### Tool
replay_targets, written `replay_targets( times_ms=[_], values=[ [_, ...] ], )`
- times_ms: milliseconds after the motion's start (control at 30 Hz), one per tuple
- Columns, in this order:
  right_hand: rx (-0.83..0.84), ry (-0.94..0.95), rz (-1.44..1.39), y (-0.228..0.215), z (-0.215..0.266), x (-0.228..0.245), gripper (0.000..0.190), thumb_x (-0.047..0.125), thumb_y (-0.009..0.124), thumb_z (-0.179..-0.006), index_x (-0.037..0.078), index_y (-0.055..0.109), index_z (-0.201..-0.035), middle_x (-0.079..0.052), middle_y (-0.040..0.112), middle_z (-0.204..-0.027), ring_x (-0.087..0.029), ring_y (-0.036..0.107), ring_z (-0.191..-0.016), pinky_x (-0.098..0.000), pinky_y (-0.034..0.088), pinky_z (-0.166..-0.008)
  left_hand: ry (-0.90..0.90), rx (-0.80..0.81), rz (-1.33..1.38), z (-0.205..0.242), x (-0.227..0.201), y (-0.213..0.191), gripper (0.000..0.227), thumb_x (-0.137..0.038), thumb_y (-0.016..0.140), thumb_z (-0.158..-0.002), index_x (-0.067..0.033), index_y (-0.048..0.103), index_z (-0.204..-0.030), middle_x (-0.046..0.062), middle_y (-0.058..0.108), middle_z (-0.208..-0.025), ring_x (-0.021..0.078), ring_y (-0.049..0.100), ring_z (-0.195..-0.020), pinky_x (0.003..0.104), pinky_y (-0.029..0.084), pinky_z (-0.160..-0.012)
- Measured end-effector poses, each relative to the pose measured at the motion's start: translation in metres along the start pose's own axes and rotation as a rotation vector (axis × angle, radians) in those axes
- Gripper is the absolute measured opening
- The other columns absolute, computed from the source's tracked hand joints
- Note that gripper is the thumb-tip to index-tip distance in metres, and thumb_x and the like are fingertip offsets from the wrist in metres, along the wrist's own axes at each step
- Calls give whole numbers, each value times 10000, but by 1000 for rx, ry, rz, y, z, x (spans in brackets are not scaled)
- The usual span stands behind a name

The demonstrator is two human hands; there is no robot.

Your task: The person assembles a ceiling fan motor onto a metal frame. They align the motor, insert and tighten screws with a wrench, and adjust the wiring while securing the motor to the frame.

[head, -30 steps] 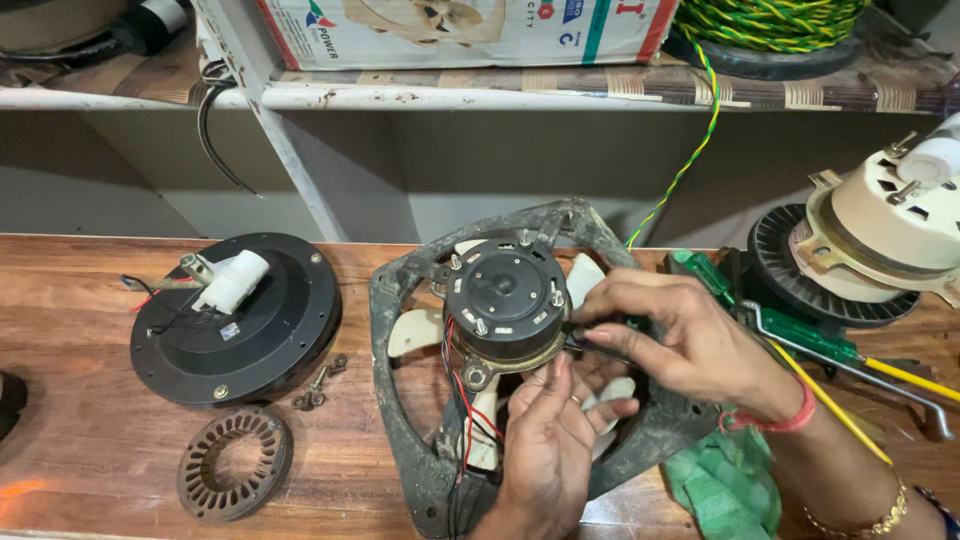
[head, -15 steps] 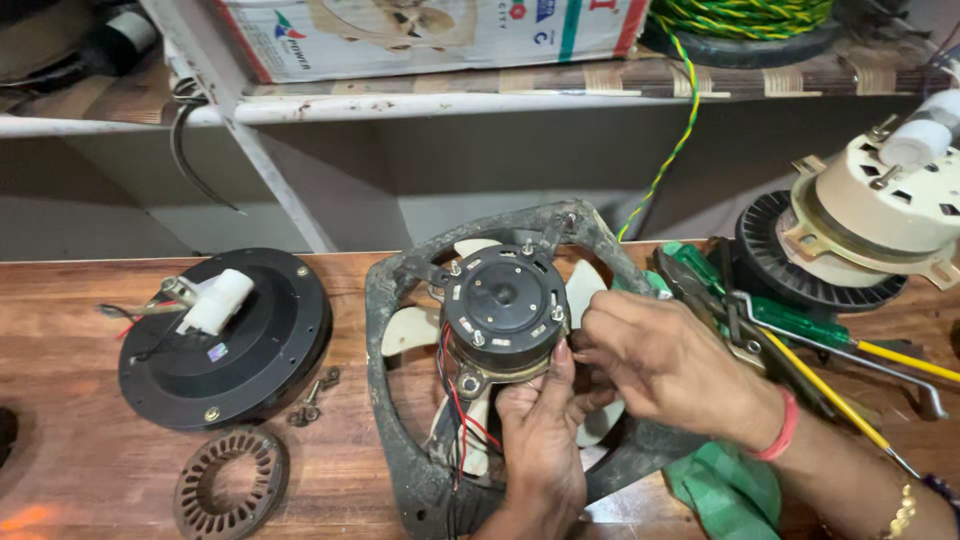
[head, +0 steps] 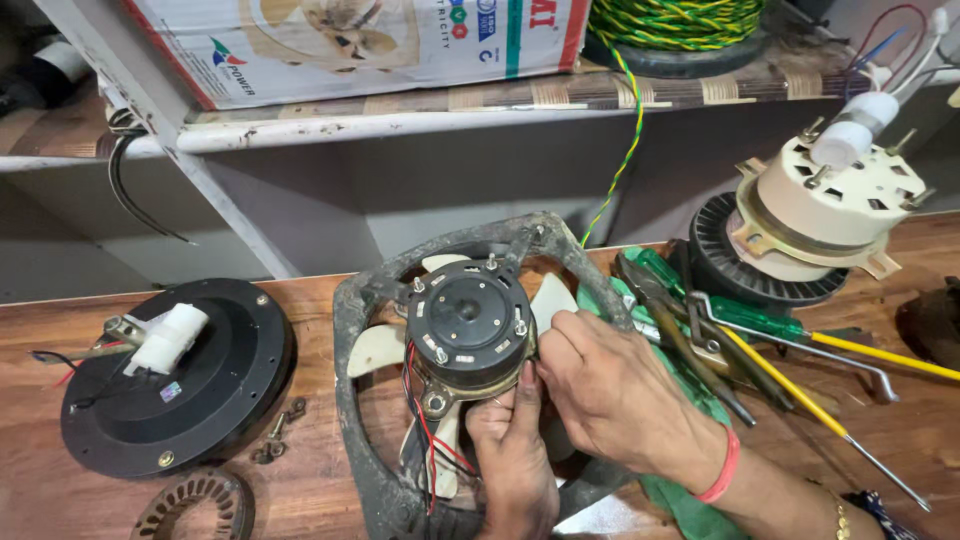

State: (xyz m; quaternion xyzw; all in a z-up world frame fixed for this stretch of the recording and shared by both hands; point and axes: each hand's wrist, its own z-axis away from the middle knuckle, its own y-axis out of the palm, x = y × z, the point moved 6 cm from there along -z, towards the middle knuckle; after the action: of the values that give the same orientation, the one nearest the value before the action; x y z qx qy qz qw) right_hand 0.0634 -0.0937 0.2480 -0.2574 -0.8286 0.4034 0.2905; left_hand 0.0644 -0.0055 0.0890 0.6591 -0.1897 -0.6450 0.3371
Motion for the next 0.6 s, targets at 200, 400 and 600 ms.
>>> replay_targets(
  times_ms=[200,400,600],
  values=[
    [-27,6,-146,-12,6,1,149,81,701,-839,32,581,-913,-121,517,-846,-330,589,-736,-436,458,-592,68,55,-15,3,0,2,280,-203,644,-1039,24,743,-909,11,712,-851,63,561,-756,237,434,-682],
    [-166,-3,-67,-7,6,1,225,102,739,-825,34,526,-794,-121,503,-793,-342,583,-693,-438,445,-577,27,71,-16,4,0,3,327,-248,595,-1022,17,767,-938,16,732,-859,55,588,-757,221,459,-682],
    [-279,66,-48,-49,29,-18,224,143,729,-820,-3,629,-959,-139,607,-843,-329,640,-708,-400,513,-602,-2,112,54,1,1,10,294,-224,600,-1006,31,735,-948,78,749,-851,142,680,-712,299,567,-661]
  ],
)
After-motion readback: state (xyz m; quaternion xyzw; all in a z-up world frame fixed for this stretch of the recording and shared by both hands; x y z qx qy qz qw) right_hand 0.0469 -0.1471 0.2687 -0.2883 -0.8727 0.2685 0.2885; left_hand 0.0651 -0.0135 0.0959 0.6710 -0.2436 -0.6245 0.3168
